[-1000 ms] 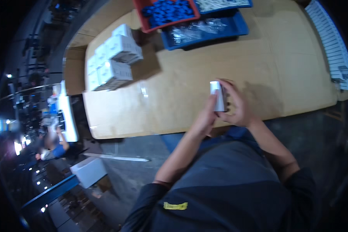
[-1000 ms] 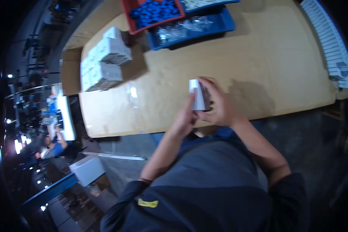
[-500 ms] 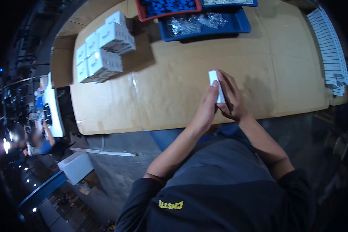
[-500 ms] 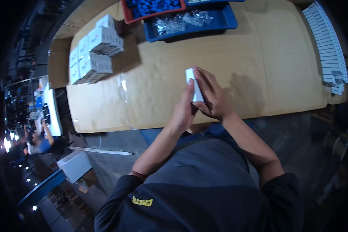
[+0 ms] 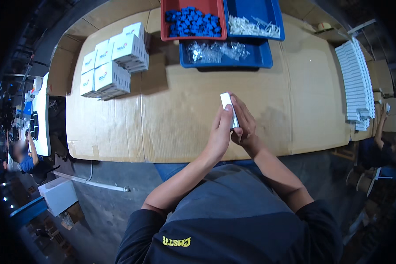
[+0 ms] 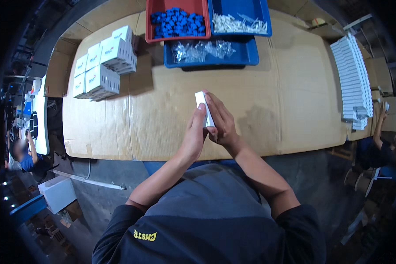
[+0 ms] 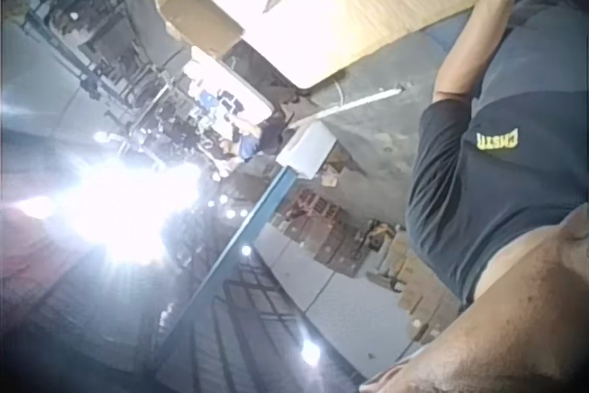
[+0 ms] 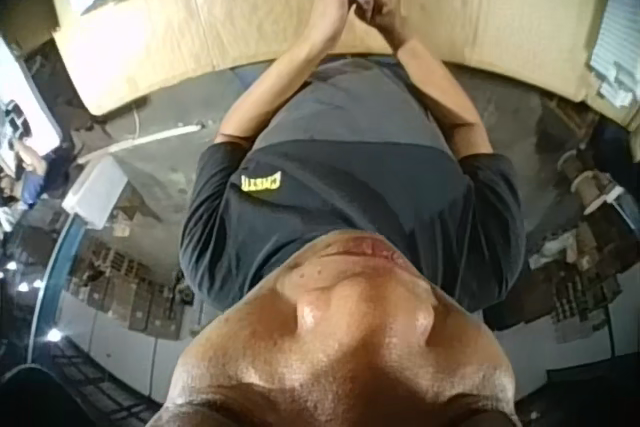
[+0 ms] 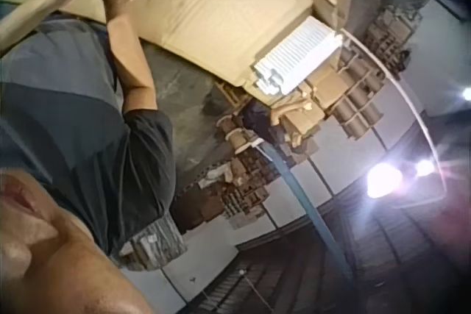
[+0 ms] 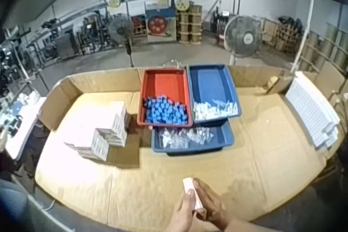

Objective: The person picks up a white box, removes a plastic case, and places a screw and a wall plug from a small bag into it. After adding a blue component, they snap the case shut and place it back into the box.

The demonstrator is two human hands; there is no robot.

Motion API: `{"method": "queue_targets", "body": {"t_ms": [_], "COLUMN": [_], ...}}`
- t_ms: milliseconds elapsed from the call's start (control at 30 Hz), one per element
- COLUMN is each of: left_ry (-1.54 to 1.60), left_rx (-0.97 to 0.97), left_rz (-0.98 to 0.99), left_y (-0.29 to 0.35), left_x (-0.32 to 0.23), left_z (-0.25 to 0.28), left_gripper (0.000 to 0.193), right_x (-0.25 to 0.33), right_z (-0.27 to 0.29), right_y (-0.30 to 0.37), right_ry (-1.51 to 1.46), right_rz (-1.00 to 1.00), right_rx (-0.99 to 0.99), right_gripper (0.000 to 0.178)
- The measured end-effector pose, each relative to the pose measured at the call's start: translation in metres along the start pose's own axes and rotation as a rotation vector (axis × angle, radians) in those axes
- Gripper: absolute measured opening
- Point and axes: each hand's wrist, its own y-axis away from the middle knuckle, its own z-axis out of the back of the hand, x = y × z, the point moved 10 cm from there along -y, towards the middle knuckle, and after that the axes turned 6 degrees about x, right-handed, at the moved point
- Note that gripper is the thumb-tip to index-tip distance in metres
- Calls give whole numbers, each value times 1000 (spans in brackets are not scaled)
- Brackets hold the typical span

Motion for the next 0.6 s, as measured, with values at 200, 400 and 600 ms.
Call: {"method": "queue_targets", "body": {"t_ms": [200, 400, 600], "left_ry": [-23, -119, -318], "left_rx": [68, 97, 129], "left_rz": [-75, -289, -406], "left_y": [-14, -9, 0], "left_x": [-19, -69, -77], "left_z": [3, 6, 9], "left_gripper": [57, 59, 64], "right_x": [5, -2, 19], "right_z": [12, 17, 7], "right_y": [-35, -46, -33], "right_ry": [-76, -282, -167], "right_rz": [33, -255, -223], "right_rx": [28, 5, 140], "right_gripper": [75, 65, 51]}}
